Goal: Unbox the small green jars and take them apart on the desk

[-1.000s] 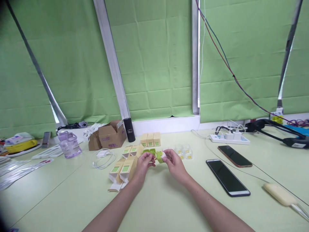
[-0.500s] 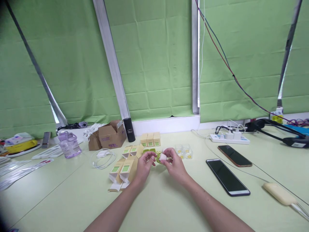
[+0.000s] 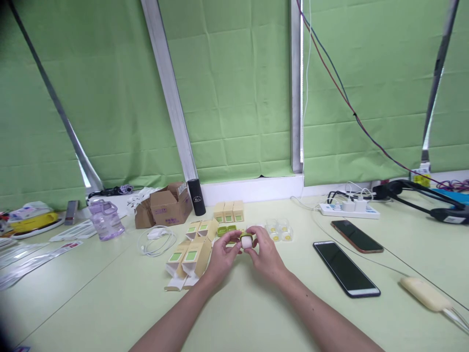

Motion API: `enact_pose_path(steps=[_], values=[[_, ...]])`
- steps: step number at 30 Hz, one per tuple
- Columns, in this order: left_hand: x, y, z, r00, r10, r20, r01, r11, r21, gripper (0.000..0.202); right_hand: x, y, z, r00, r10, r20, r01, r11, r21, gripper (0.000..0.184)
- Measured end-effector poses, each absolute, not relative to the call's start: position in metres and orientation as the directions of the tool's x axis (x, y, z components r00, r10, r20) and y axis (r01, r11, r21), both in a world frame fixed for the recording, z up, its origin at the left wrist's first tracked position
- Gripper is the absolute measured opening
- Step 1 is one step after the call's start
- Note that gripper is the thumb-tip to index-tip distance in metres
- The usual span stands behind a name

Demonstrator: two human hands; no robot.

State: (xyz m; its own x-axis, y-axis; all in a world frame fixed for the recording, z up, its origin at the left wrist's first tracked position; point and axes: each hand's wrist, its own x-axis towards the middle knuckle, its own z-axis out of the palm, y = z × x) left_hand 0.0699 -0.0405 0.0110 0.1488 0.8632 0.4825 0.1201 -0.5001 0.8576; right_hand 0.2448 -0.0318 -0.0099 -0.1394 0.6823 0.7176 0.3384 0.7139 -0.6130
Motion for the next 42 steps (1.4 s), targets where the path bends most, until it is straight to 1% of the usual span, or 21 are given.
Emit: enact_pose_path(steps=[4, 7, 9, 11, 12, 14, 16, 17, 19, 21, 24, 26, 28, 30, 31, 34, 36, 38, 42], values=[[0.070, -0.039, 0.010, 0.150, 0.861, 0.486, 0.116, -0.503, 0.856, 0.034, 0.247, -0.031, -0.010, -0.163, 0.649, 0.743, 0.350, 0.742, -0.571, 0.039], [0.071, -0.040, 0.010, 0.137, 0.860, 0.492, 0.114, -0.507, 0.854, 0.036, 0.246, -0.033, -0.007, -0.168, 0.638, 0.751, 0.341, 0.753, -0.563, 0.037], [0.071, -0.041, 0.011, 0.129, 0.860, 0.494, 0.117, -0.508, 0.853, 0.037, 0.245, -0.036, -0.005, -0.159, 0.656, 0.738, 0.318, 0.742, -0.591, 0.035], [0.070, -0.042, 0.013, 0.120, 0.858, 0.499, 0.119, -0.512, 0.851, 0.037, 0.244, -0.037, -0.002, -0.121, 0.706, 0.698, 0.265, 0.701, -0.662, 0.034], [0.069, -0.043, 0.014, 0.112, 0.857, 0.503, 0.125, -0.514, 0.849, 0.036, 0.243, -0.037, -0.001, -0.097, 0.742, 0.663, 0.219, 0.666, -0.713, 0.034], [0.068, -0.042, 0.015, 0.081, 0.858, 0.507, 0.148, -0.513, 0.845, 0.034, 0.243, -0.035, 0.000, -0.075, 0.823, 0.563, 0.075, 0.568, -0.820, 0.038], [0.067, -0.041, 0.015, 0.045, 0.861, 0.507, 0.168, -0.506, 0.846, 0.032, 0.244, -0.031, 0.001, -0.108, 0.894, 0.435, -0.113, 0.423, -0.899, 0.046], [0.067, -0.040, 0.015, 0.032, 0.861, 0.507, 0.173, -0.505, 0.846, 0.031, 0.245, -0.029, 0.001, -0.136, 0.919, 0.369, -0.205, 0.338, -0.918, 0.050], [0.067, -0.038, 0.014, 0.017, 0.860, 0.511, 0.177, -0.505, 0.845, 0.029, 0.246, -0.025, 0.000, -0.192, 0.949, 0.249, -0.346, 0.172, -0.922, 0.053], [0.067, -0.037, 0.014, 0.011, 0.859, 0.512, 0.188, -0.505, 0.843, 0.028, 0.247, -0.023, -0.001, -0.223, 0.960, 0.169, -0.422, 0.061, -0.905, 0.052], [0.068, -0.036, 0.013, 0.008, 0.864, 0.504, 0.196, -0.495, 0.846, 0.026, 0.247, -0.022, -0.002, -0.233, 0.962, 0.139, -0.448, 0.020, -0.894, 0.050], [0.069, -0.037, 0.013, 0.007, 0.866, 0.500, 0.194, -0.491, 0.849, 0.026, 0.246, -0.023, -0.002, -0.230, 0.959, 0.167, -0.422, 0.057, -0.905, 0.052], [0.069, -0.037, 0.013, 0.007, 0.866, 0.500, 0.198, -0.491, 0.848, 0.027, 0.245, -0.025, -0.002, -0.202, 0.952, 0.228, -0.339, 0.150, -0.929, 0.055], [0.070, -0.037, 0.013, 0.012, 0.865, 0.502, 0.213, -0.492, 0.844, 0.029, 0.244, -0.028, -0.003, -0.142, 0.937, 0.318, -0.175, 0.292, -0.940, 0.054], [0.070, -0.038, 0.013, 0.018, 0.863, 0.504, 0.223, -0.495, 0.840, 0.030, 0.244, -0.029, -0.003, -0.114, 0.920, 0.374, -0.075, 0.367, -0.927, 0.051], [0.071, -0.040, 0.012, 0.058, 0.854, 0.517, 0.250, -0.514, 0.820, 0.030, 0.243, -0.035, -0.003, -0.113, 0.826, 0.552, 0.181, 0.564, -0.806, 0.035], [0.071, -0.040, 0.010, 0.082, 0.852, 0.517, 0.246, -0.520, 0.818, 0.030, 0.244, -0.038, -0.002, -0.151, 0.755, 0.638, 0.270, 0.653, -0.708, 0.029], [0.072, -0.040, 0.009, 0.092, 0.861, 0.499, 0.219, -0.507, 0.834, 0.033, 0.245, -0.040, -0.002, -0.177, 0.712, 0.680, 0.330, 0.694, -0.640, 0.028], [0.073, -0.039, 0.006, 0.107, 0.878, 0.467, 0.176, -0.479, 0.860, 0.039, 0.248, -0.039, -0.004, -0.227, 0.675, 0.702, 0.439, 0.714, -0.545, 0.033]])
